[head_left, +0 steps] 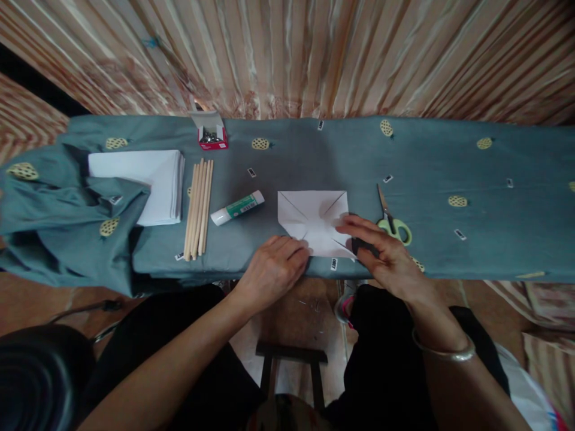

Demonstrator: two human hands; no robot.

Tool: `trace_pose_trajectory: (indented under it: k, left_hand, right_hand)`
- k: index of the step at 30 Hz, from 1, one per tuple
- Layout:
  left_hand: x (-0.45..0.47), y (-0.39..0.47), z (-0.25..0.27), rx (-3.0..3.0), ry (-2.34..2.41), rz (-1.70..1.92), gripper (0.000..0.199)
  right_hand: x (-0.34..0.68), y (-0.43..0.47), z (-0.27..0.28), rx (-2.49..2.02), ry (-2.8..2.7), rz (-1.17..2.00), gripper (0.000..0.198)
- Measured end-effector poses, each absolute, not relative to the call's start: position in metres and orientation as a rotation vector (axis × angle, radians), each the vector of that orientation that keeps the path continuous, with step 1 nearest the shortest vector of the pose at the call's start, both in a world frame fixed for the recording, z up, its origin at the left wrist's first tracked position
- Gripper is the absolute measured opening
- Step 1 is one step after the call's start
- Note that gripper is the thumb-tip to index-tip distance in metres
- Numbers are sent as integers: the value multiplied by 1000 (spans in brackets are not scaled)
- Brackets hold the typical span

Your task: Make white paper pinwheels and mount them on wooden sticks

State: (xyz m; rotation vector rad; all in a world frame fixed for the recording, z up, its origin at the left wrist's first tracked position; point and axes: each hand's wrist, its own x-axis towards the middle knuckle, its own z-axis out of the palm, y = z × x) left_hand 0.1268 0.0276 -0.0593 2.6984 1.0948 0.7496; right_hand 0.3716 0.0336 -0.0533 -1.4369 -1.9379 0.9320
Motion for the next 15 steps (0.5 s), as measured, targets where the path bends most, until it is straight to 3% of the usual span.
trace_pose_trajectory:
  k: [9, 15]
  left_hand:
    - [123, 25, -59, 2674, 1080, 754, 13]
    - [128, 20, -57, 2641, 1024, 662, 17]
  right_hand:
    - [383, 37, -45, -1339, -1812, 1262, 24]
    - [369, 38, -54, -1290, -1741, 1220, 11]
